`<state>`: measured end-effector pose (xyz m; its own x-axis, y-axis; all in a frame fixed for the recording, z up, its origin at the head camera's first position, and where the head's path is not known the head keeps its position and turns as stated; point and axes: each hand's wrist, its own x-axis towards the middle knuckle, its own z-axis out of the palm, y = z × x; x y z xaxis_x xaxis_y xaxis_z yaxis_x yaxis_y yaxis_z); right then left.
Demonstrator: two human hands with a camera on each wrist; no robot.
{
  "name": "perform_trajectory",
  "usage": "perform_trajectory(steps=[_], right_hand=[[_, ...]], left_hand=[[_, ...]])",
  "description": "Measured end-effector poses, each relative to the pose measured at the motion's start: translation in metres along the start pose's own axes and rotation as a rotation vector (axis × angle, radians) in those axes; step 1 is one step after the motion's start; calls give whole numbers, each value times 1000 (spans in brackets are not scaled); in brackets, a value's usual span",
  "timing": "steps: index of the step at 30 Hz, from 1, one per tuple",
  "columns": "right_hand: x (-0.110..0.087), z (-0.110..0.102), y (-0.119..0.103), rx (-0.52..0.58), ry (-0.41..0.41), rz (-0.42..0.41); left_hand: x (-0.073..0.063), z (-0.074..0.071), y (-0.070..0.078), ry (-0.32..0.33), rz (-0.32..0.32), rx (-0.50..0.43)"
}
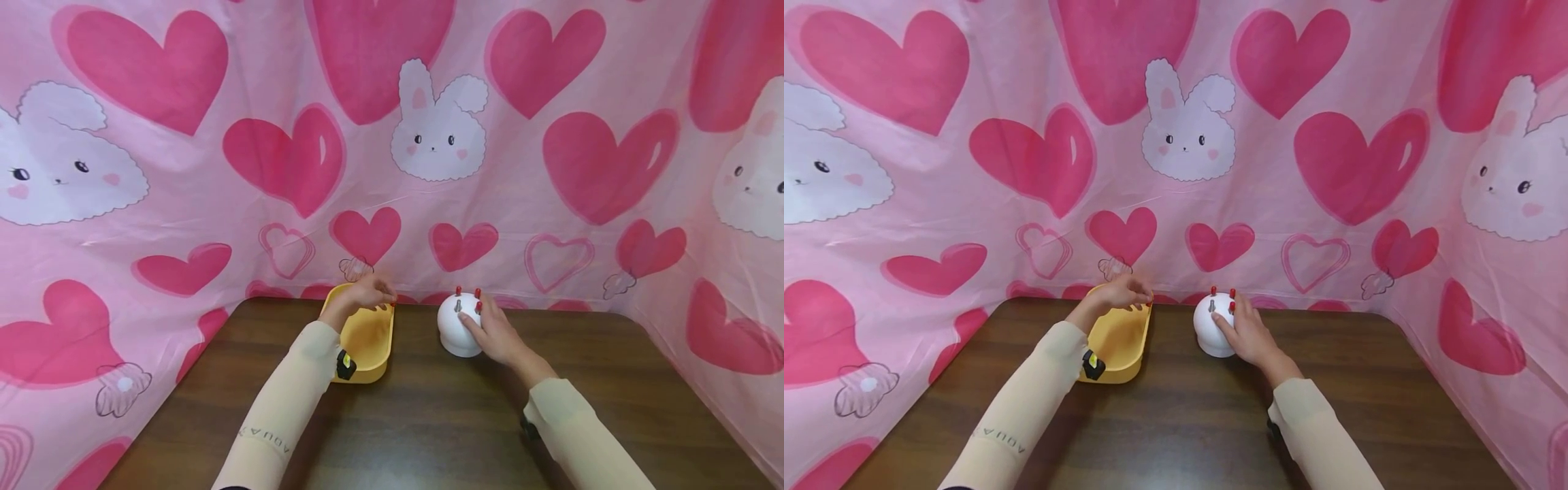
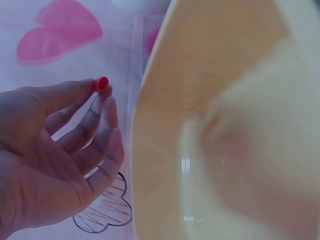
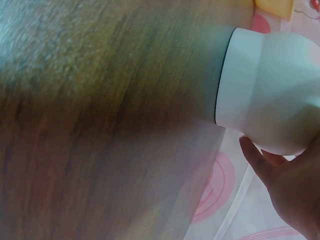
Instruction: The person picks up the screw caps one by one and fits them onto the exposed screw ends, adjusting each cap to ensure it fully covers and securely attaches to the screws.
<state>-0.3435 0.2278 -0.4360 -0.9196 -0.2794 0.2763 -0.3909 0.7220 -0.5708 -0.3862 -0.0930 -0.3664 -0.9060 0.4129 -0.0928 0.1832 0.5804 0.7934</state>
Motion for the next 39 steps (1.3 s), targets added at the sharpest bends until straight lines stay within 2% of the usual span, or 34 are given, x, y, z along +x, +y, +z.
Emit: perform_trajectory(steps=[4, 8, 15, 24, 31, 39], right_hand=[[0, 0, 1, 2, -8, 11], [0, 0, 2, 2, -16, 23], [-1, 1, 3, -3, -23, 37], [2, 2, 1, -15, 18, -1], [2, 1, 0, -20, 25, -9], [2, 2, 0, -3, 20, 1]], left_hand=[[-3, 4, 8, 65, 68, 20], [-6, 9, 17, 118, 132, -11], [-9, 18, 36, 184, 211, -47], [-9, 31, 58, 265, 302, -53], [-4, 45, 66, 275, 317, -81], [0, 64, 74, 290, 343, -53]])
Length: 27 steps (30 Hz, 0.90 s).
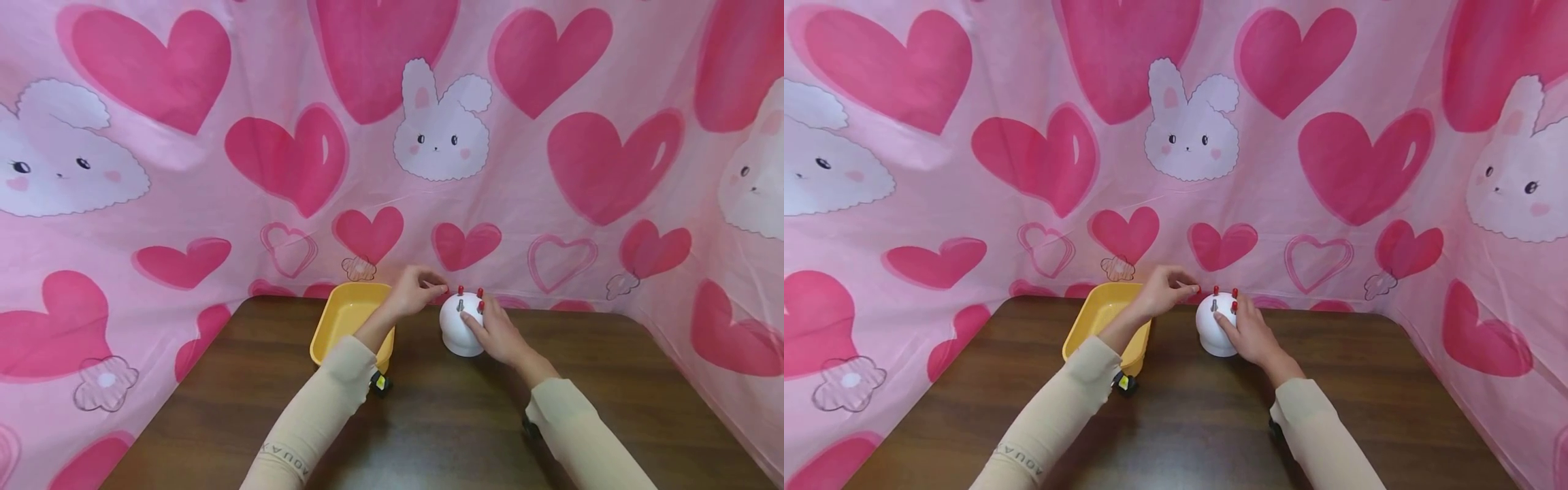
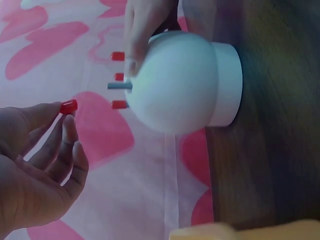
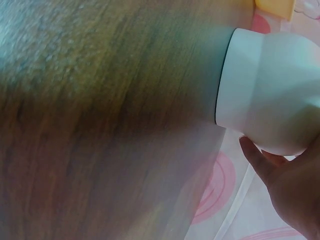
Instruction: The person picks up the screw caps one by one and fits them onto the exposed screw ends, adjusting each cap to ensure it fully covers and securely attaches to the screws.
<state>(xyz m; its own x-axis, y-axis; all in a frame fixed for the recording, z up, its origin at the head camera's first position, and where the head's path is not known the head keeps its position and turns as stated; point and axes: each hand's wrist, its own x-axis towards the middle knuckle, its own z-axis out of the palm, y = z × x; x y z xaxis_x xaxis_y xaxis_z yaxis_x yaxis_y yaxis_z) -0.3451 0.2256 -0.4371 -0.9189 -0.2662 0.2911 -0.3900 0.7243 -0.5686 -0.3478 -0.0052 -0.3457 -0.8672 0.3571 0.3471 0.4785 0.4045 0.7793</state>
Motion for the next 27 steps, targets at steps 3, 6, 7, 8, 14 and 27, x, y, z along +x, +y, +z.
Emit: perform_trajectory(steps=[3, 6, 7, 8, 14, 27], right_hand=[[0, 0, 0, 3, 6, -8], [0, 0, 0, 6, 7, -13], [0, 0, 0, 9, 5, -13], [0, 0, 0, 11, 2, -12], [-1, -1, 0, 11, -9, -12], [0, -1, 0, 22, -19, -5]], left_hand=[[1, 7, 2, -6, 3, -38], [2, 13, 3, -7, 17, -36], [2, 14, 3, -8, 19, -27], [3, 16, 3, -8, 20, -16], [4, 25, 3, -20, -3, -37], [8, 33, -3, -5, -65, -36]])
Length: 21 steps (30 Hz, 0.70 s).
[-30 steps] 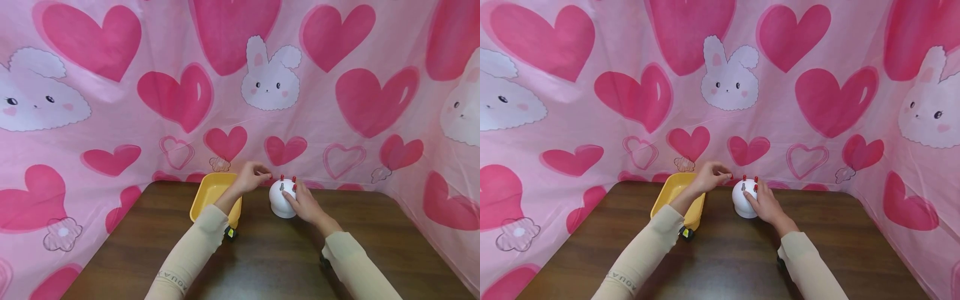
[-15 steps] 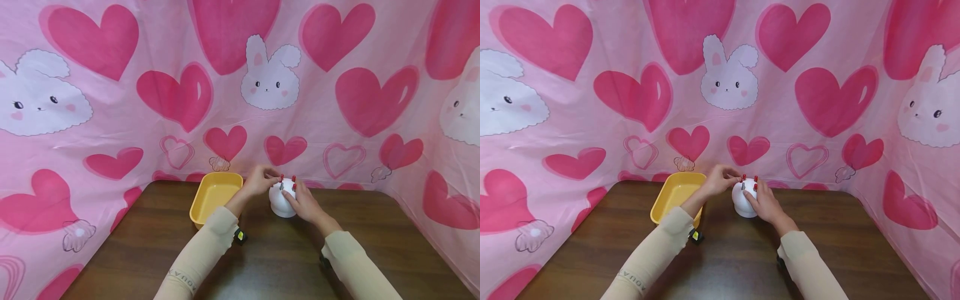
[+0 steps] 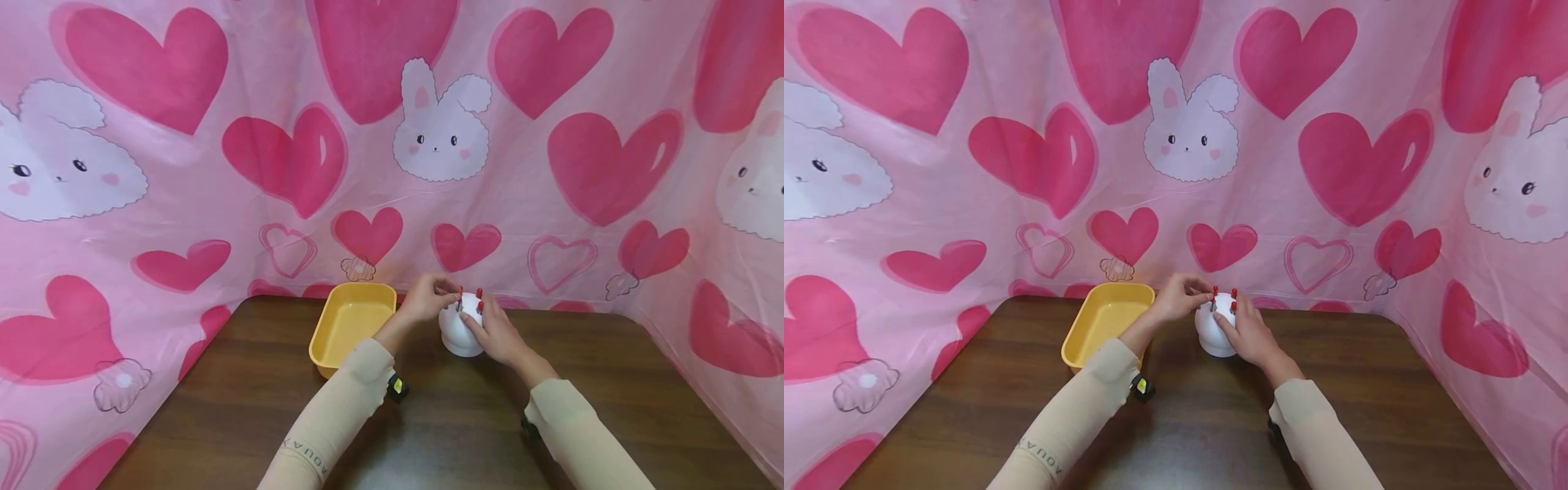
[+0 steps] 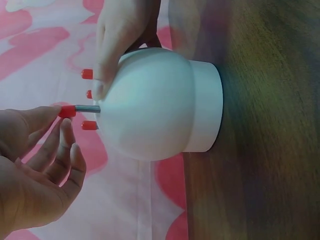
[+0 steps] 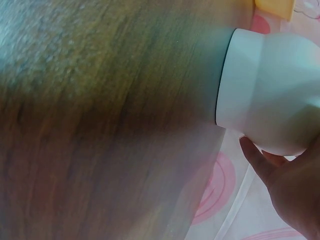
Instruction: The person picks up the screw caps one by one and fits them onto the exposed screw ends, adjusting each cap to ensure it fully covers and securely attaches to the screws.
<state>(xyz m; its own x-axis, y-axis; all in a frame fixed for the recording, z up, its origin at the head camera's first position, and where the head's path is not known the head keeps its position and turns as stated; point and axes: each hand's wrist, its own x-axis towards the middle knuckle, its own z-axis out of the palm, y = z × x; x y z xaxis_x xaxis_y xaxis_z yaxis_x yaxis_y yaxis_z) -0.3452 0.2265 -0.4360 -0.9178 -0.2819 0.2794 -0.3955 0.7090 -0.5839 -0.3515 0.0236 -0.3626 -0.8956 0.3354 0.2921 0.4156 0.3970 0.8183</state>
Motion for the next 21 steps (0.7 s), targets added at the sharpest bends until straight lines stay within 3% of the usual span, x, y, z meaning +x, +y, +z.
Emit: perform_trajectory(steps=[9, 21], right_hand=[[1, 1, 1, -4, 8, 0], [3, 8, 0, -17, 42, -38]], left_hand=[[1, 3, -1, -4, 1, 21], [-2, 9, -13, 8, -51, 14]])
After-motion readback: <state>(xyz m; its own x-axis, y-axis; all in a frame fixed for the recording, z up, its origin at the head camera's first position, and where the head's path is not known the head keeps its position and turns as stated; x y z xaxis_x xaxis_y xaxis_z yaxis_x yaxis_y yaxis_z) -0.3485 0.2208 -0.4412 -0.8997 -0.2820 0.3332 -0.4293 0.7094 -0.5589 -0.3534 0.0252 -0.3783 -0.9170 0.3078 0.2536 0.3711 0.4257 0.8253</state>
